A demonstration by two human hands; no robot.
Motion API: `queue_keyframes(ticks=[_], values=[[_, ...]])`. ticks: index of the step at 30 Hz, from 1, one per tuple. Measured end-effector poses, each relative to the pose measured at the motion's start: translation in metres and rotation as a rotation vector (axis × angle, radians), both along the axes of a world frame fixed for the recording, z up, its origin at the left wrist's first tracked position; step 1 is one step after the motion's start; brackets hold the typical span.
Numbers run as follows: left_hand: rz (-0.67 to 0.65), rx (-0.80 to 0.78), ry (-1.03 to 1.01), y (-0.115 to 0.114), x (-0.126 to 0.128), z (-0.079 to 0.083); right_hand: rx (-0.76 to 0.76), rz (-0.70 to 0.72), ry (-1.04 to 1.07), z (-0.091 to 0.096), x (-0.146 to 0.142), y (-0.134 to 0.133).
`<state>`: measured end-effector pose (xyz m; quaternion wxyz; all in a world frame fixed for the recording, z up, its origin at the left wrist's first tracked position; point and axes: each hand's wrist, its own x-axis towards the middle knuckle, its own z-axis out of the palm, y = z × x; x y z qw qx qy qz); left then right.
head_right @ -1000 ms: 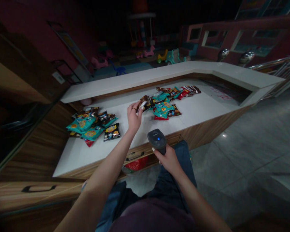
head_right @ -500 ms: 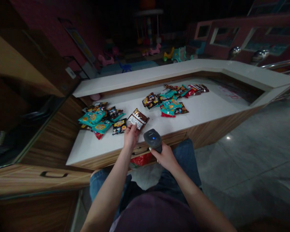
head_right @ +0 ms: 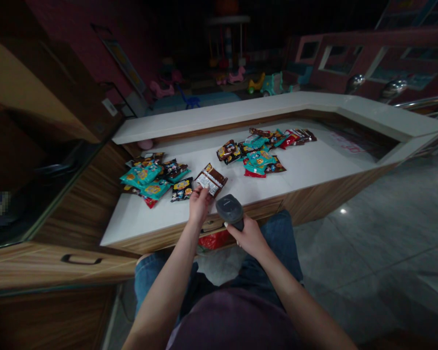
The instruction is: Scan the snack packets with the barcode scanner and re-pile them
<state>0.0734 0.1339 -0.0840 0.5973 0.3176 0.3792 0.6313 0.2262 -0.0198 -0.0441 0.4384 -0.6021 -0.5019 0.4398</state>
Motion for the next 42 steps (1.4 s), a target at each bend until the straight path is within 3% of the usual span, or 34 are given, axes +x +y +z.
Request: queue_keyframes(ticks=[5,11,14,17,21,25,31,35,38,42], values=[[0.102,0.154,0.272,0.0,-0.003,0.005,-0.02,-0.021,0.022,-0.001,0.001,0.0],[0.34,0.515,1.124,-0.005,-0.066,0.036,0.005,-0.042,0.015,0.001,0.008,0.004],[0.363,0.512,1.423,-0.006,-0.095,0.041,0.022,-0.038,0.012,0.001,0.009,0.006],[0.3,0.448,1.564,-0.006,-0.106,0.035,0.021,-0.029,0.013,-0.001,0.008,0.008],[0.305,0.42,1.57,-0.005,-0.097,0.032,-0.01,-0.041,0.047,-0.005,0.008,0.011],[0.31,0.511,1.419,0.01,-0.064,0.043,-0.021,-0.06,0.065,-0.008,0.017,0.015],[0.085,0.591,1.074,0.081,0.015,0.054,-0.022,-0.106,0.06,-0.011,0.033,0.018],[0.004,0.512,1.067,0.132,0.057,0.048,-0.019,-0.14,0.049,-0.012,0.039,0.015],[-0.022,0.442,1.066,0.154,0.073,0.043,-0.037,-0.155,0.049,-0.013,0.043,0.013],[-0.044,0.385,0.979,0.159,0.073,0.038,-0.042,-0.163,0.046,-0.014,0.046,0.011]])
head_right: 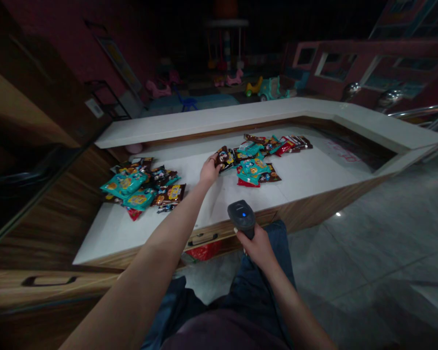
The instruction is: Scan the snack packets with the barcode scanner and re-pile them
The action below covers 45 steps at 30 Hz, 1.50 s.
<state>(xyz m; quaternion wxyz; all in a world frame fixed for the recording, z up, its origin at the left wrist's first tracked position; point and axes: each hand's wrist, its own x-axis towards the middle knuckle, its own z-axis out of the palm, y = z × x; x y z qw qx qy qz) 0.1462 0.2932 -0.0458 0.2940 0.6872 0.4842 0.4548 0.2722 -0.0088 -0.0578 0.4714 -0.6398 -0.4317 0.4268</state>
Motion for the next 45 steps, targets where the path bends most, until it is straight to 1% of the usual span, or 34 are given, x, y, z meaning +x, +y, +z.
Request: queue_keyframes(ticks=[4,6,8,10,14,16,19,21,24,29,34,38,41,43,45], values=[[0.077,-0.04,-0.122,-0.015,-0.014,-0.001,0.007,0.007,0.007,0.0,-0.004,-0.001],[0.124,-0.072,-0.238,-0.029,-0.024,-0.001,0.004,0.021,0.014,0.001,-0.008,-0.001],[0.153,-0.119,-0.4,-0.046,-0.034,-0.002,0.011,0.033,0.005,0.002,-0.011,0.0],[0.141,-0.194,-0.576,-0.066,-0.044,-0.005,0.028,0.042,-0.008,0.003,-0.015,0.0],[0.051,-0.364,-0.877,-0.111,-0.061,-0.014,0.044,0.07,-0.015,0.007,-0.023,0.002],[0.016,-0.415,-0.954,-0.129,-0.066,-0.019,0.041,0.089,-0.016,0.009,-0.027,0.002],[0.003,-0.433,-0.959,-0.147,-0.07,-0.026,0.03,0.113,-0.017,0.012,-0.033,0.001],[0.015,-0.427,-0.942,-0.152,-0.071,-0.029,0.029,0.119,-0.013,0.015,-0.035,0.0],[0.02,-0.407,-0.926,-0.152,-0.071,-0.033,0.044,0.119,-0.021,0.021,-0.036,0.001],[-0.055,-0.338,-0.863,-0.15,-0.068,-0.036,0.099,0.088,-0.059,0.032,-0.036,0.01],[-0.1,-0.33,-0.827,-0.153,-0.068,-0.035,0.109,0.073,-0.038,0.041,-0.037,0.017],[-0.075,-0.33,-0.808,-0.151,-0.07,-0.036,0.121,0.058,-0.046,0.04,-0.037,0.016],[-0.081,-0.333,-0.796,-0.151,-0.07,-0.036,0.123,0.057,-0.044,0.038,-0.036,0.015],[-0.078,-0.337,-0.788,-0.153,-0.068,-0.033,0.121,0.055,-0.035,0.035,-0.036,0.014],[-0.046,-0.322,-0.762,-0.156,-0.066,-0.028,0.117,0.051,-0.03,0.033,-0.035,0.013]])
